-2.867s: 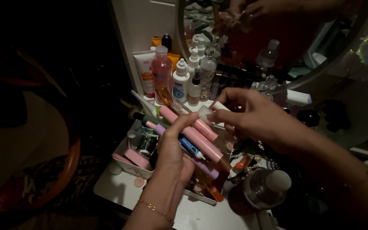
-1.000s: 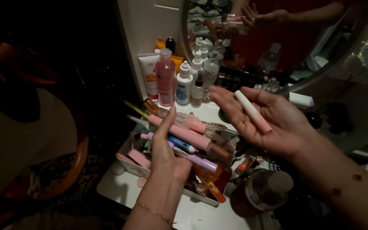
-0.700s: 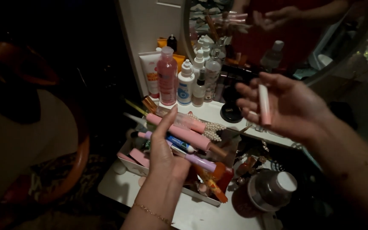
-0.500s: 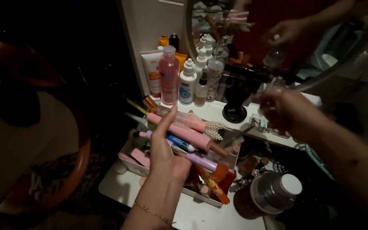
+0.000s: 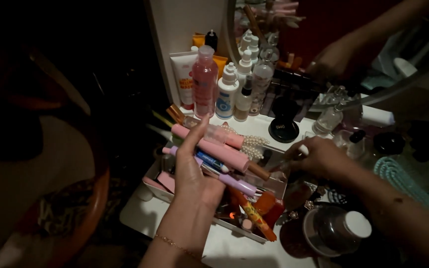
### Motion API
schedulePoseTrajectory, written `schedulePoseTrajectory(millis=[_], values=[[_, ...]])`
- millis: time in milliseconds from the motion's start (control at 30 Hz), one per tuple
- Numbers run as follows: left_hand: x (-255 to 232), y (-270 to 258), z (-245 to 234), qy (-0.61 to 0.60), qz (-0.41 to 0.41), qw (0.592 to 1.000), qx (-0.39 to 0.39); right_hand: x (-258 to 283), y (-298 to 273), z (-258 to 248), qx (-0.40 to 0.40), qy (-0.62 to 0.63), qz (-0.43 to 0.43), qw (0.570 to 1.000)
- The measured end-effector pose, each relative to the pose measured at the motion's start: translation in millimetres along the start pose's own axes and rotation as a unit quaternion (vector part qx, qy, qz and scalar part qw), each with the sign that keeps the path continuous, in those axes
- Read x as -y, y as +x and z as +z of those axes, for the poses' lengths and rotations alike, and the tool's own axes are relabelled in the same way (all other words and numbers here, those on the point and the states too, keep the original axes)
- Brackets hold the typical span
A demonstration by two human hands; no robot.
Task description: Organizing various makeup and skincare products into an organizer on a vanity.
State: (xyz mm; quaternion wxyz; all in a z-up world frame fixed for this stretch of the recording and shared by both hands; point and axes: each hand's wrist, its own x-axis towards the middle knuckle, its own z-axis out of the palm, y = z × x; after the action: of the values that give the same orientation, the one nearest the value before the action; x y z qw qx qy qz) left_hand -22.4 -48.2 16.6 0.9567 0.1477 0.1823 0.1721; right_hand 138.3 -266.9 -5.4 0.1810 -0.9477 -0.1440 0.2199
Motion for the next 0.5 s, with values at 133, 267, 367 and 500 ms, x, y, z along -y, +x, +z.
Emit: schedulePoseTrajectory(millis=[133,267,367,500], values=[[0.0,3.3,0.0,-0.002,-0.002,1.0,-0.019,-0.8,2.8,3.9,-0.019,-0.014,-0.035,0.999],[0.9,3.8,-0.2,0.009,-0.014,1.0,-0.027,-1.6,7.1,-2.0,-0.031,-0.024,-0.075,0.996],[1.0,2.2,1.3,0.028,-0.023,0.998,-0.042,2.2,9.1,-11.6,-0.034,-0.016,-0.079,0.996],[1.9,0.9,0.8,0.019,-0.023,0.999,-0.023,28.5,-6.2,-43.7,-0.032,-0.045,-0.044,0.998]])
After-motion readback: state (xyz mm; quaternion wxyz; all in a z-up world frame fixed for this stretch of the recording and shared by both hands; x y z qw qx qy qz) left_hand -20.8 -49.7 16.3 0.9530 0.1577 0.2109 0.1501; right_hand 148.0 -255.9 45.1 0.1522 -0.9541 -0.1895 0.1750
